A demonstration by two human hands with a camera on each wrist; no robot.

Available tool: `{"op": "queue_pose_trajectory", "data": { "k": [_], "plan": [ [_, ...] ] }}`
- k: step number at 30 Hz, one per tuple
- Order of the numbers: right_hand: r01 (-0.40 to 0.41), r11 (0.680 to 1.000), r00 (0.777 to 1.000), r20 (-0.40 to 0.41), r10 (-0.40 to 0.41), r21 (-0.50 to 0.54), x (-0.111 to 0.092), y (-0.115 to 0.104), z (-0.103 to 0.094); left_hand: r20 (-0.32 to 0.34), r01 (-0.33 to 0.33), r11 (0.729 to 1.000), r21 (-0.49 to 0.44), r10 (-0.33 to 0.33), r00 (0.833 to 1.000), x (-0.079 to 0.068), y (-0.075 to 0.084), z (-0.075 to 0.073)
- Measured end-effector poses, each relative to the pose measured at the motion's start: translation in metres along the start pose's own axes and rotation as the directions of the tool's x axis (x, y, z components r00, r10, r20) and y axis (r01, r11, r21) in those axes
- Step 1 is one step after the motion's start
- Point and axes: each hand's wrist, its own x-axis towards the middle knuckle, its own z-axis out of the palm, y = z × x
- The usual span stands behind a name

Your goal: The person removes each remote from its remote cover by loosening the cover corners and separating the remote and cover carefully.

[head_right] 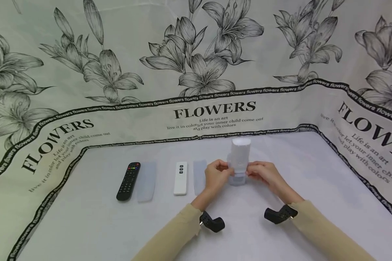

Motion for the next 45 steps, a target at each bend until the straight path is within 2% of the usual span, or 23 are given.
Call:
{"op": "queue_pose_trajectory", "data": {
  "k": [5,8,13,25,34,45],
  "plan": [
    [-0.021,0.998,1.000,0.006,0.021,0.057,-0.002,0.005,-0.002,0.011,0.008,1.000,0.023,-0.008,1.000,-0.003,-0.003,0.003],
    [-0.020,0.996,1.000,0.011,0.019,0.086,-0.001,0.005,-0.001,-0.002,-0.012,0.999,0.042,0.013,1.000,-0.002,-0.003,0.003],
    [-0.034,0.996,0.999,0.008,0.034,0.078,0.003,0.006,0.003,-0.011,-0.017,0.999,0.049,0.018,1.000,-0.001,-0.004,-0.001],
    [-0.070,0.982,0.997,0.025,0.066,0.175,0.009,0.013,0.005,0.015,0.012,0.999,0.041,-0.013,1.000,0.001,-0.008,-0.004],
    [-0.097,0.981,0.995,0.043,0.091,0.167,0.008,0.015,0.005,0.033,0.042,0.997,0.067,-0.044,0.998,0.001,-0.007,-0.004],
    [-0.092,0.984,0.995,-0.011,0.094,0.150,0.007,0.018,0.009,0.024,0.017,0.997,0.073,-0.019,1.000,0.001,-0.012,-0.005]
  ]
}}
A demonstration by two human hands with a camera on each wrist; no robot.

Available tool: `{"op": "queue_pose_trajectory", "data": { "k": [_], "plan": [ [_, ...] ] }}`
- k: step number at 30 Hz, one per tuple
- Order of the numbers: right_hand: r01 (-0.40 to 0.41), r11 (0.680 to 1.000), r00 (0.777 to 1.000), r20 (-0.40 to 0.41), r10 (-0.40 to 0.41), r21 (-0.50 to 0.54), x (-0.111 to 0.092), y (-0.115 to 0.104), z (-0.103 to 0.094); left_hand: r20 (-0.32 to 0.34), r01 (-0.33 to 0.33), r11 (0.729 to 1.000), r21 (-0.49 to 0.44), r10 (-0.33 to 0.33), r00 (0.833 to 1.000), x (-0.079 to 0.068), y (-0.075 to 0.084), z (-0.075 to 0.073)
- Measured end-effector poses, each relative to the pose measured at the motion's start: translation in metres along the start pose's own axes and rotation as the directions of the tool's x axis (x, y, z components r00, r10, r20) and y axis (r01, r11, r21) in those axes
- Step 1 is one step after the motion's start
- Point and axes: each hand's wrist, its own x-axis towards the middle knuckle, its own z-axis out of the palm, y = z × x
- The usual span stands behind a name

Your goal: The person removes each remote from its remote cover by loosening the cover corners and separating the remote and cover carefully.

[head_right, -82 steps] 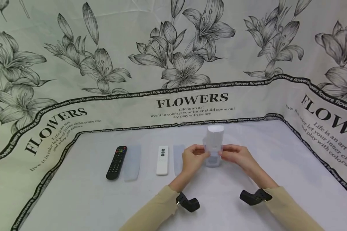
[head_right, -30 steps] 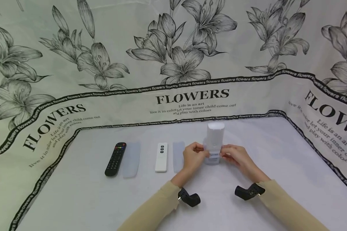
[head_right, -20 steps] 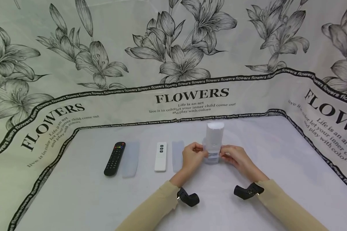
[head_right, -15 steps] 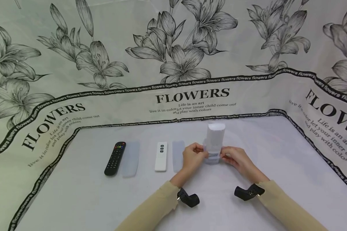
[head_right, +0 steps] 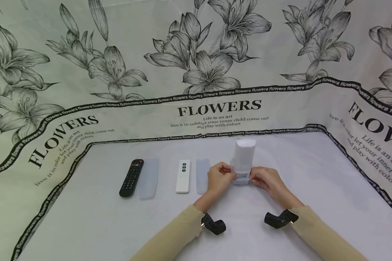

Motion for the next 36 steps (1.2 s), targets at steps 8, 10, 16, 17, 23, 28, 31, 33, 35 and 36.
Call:
{"op": "queue_pose_trajectory", "data": {
  "k": [8,10,16,17,23,28,31,33,35,36],
  "plan": [
    [0.016,0.998,0.999,-0.039,-0.019,-0.058,-0.002,0.003,0.002,-0.014,-0.060,0.998,0.013,0.060,0.998,-0.004,-0.003,-0.001],
    [0.022,0.996,0.999,-0.044,-0.026,-0.089,-0.003,0.003,0.002,-0.018,-0.071,0.997,0.024,0.071,0.997,-0.005,-0.003,-0.001],
    [0.027,0.985,0.997,-0.065,-0.039,-0.173,-0.004,0.003,0.002,-0.003,-0.063,0.997,0.039,0.063,0.998,-0.004,-0.002,-0.002],
    [0.026,0.983,0.997,-0.067,-0.039,-0.180,-0.004,0.003,0.002,-0.003,-0.060,0.997,0.043,0.060,0.998,-0.004,-0.002,-0.002],
    [0.024,0.983,0.998,-0.051,-0.034,-0.184,-0.005,0.004,0.002,0.007,-0.045,0.996,0.075,0.045,0.999,-0.004,0.001,-0.005],
    [0.042,0.978,0.999,-0.011,-0.045,-0.203,-0.010,0.002,-0.002,0.046,-0.056,0.994,0.098,0.052,0.998,-0.004,0.001,-0.008],
    [0.038,0.980,0.999,-0.002,-0.039,-0.195,-0.011,0.002,-0.005,0.082,-0.058,0.994,0.094,0.050,0.995,-0.006,0.002,-0.010],
    [0.023,0.986,1.000,0.000,-0.023,-0.168,-0.011,0.002,-0.005,0.103,-0.056,0.994,0.094,0.046,0.994,-0.007,0.003,-0.012],
    [0.017,0.990,1.000,0.014,-0.015,-0.143,-0.011,0.002,-0.005,0.118,-0.048,0.995,0.092,0.037,0.992,-0.007,0.004,-0.013],
    [0.012,0.992,1.000,0.021,-0.009,-0.128,-0.010,0.001,-0.005,0.125,-0.043,0.995,0.090,0.032,0.992,-0.007,0.004,-0.014]
  ]
}}
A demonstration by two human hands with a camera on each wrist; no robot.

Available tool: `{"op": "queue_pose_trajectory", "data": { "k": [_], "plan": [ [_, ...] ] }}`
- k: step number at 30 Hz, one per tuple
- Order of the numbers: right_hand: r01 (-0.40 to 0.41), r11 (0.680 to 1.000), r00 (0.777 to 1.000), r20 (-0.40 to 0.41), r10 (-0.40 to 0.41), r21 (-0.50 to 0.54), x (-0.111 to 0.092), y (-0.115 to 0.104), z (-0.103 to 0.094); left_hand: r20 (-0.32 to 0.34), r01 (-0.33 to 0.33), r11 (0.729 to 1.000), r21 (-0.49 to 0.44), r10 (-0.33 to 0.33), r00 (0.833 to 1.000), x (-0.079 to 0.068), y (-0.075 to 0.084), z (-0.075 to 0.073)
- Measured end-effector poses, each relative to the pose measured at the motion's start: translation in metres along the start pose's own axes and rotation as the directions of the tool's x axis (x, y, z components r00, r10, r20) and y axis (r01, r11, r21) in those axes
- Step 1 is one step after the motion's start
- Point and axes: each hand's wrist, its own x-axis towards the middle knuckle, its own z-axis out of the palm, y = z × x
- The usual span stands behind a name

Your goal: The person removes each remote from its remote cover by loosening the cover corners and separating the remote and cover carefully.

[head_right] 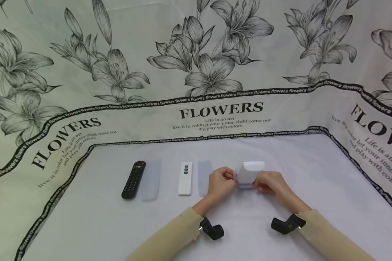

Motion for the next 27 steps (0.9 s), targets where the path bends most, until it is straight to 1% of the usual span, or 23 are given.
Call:
{"op": "queue_pose_trajectory", "data": {
  "k": [2,5,7,11,14,15,17,20,24,27],
  "plan": [
    [-0.004,1.000,1.000,0.013,0.004,0.014,0.000,0.000,0.000,0.009,0.007,1.000,0.005,-0.007,1.000,0.000,0.000,-0.001],
    [0.019,1.000,0.999,0.032,-0.018,-0.010,0.000,0.000,-0.003,0.016,0.011,1.000,0.010,-0.012,1.000,-0.001,0.000,-0.002],
    [0.043,0.999,0.998,0.042,-0.042,-0.025,0.000,0.001,-0.005,0.025,-0.001,1.000,0.021,0.001,1.000,-0.001,0.000,-0.003],
    [0.091,0.996,0.992,0.086,-0.091,0.005,0.000,0.005,-0.009,0.038,-0.024,0.999,0.025,0.023,0.999,-0.004,0.000,-0.005],
    [0.084,0.995,0.989,0.122,-0.089,0.046,-0.001,0.006,-0.011,0.038,-0.033,0.999,0.013,0.032,0.999,-0.006,-0.001,-0.006],
    [0.079,0.996,0.987,0.138,-0.084,0.044,-0.001,0.006,-0.012,0.034,-0.032,0.999,0.010,0.032,0.999,-0.006,-0.001,-0.005],
    [0.068,0.997,0.984,0.164,-0.072,0.027,-0.001,0.006,-0.013,0.028,-0.039,0.999,0.013,0.038,0.999,-0.006,-0.001,-0.005],
    [0.082,0.997,0.978,0.195,-0.077,-0.016,-0.003,0.005,-0.015,0.016,-0.048,0.998,0.027,0.048,0.999,-0.005,-0.001,-0.005],
    [0.109,0.992,0.978,0.184,-0.095,-0.066,-0.007,0.005,-0.015,0.014,-0.063,0.997,0.045,0.062,0.998,-0.005,0.000,-0.005],
    [0.115,0.991,0.979,0.175,-0.100,-0.073,-0.009,0.005,-0.014,0.012,-0.067,0.997,0.049,0.067,0.998,-0.005,0.001,-0.005]
  ]
}}
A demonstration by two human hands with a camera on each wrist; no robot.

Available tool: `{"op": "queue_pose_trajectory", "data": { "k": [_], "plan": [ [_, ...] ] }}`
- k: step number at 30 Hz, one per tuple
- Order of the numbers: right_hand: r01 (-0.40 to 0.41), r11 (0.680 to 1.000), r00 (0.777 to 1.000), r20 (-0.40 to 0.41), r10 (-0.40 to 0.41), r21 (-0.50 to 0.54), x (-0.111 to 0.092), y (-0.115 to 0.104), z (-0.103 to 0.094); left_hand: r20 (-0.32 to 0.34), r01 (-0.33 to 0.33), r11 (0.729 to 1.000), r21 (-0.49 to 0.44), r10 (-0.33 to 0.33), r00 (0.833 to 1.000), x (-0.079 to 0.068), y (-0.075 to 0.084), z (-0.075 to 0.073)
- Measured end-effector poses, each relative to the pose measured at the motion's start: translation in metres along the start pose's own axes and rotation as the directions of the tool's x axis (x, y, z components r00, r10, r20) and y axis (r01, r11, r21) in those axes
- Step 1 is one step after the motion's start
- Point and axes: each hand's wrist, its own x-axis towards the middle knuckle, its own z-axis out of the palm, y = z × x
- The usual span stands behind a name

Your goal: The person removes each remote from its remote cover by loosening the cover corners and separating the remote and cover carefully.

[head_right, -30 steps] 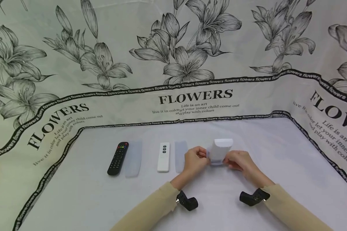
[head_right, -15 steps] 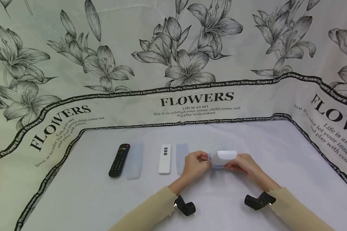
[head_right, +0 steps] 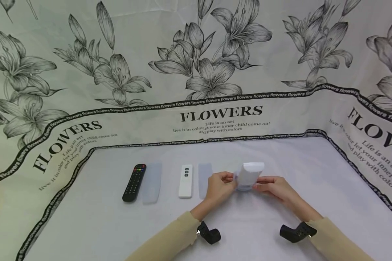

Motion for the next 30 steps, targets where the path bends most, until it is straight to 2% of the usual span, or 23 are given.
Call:
{"op": "queue_pose_trajectory", "data": {
  "k": [8,17,21,25,27,30],
  "plan": [
    [0.034,0.992,0.998,0.041,-0.039,0.121,-0.007,0.005,-0.002,-0.002,-0.003,1.000,-0.001,0.003,1.000,-0.004,0.000,0.003],
    [0.066,0.972,0.996,0.037,-0.076,0.224,-0.011,0.006,0.000,-0.019,-0.046,0.999,-0.021,0.046,0.999,-0.010,-0.001,0.003],
    [0.045,0.954,0.990,0.114,-0.082,0.296,-0.010,0.005,0.000,-0.053,-0.077,0.996,-0.042,0.074,0.996,-0.014,-0.002,0.003],
    [0.020,0.933,0.979,0.184,-0.091,0.359,-0.010,0.010,-0.001,-0.067,-0.103,0.994,-0.025,0.101,0.993,-0.015,-0.002,0.002],
    [0.017,0.932,0.978,0.188,-0.091,0.363,-0.010,0.013,-0.002,-0.062,-0.103,0.995,-0.020,0.101,0.993,-0.015,-0.002,0.001],
    [-0.005,0.968,0.990,0.140,-0.031,0.250,-0.012,0.011,0.000,-0.049,-0.089,0.996,-0.019,0.088,0.995,-0.016,-0.001,0.001]
  ]
}}
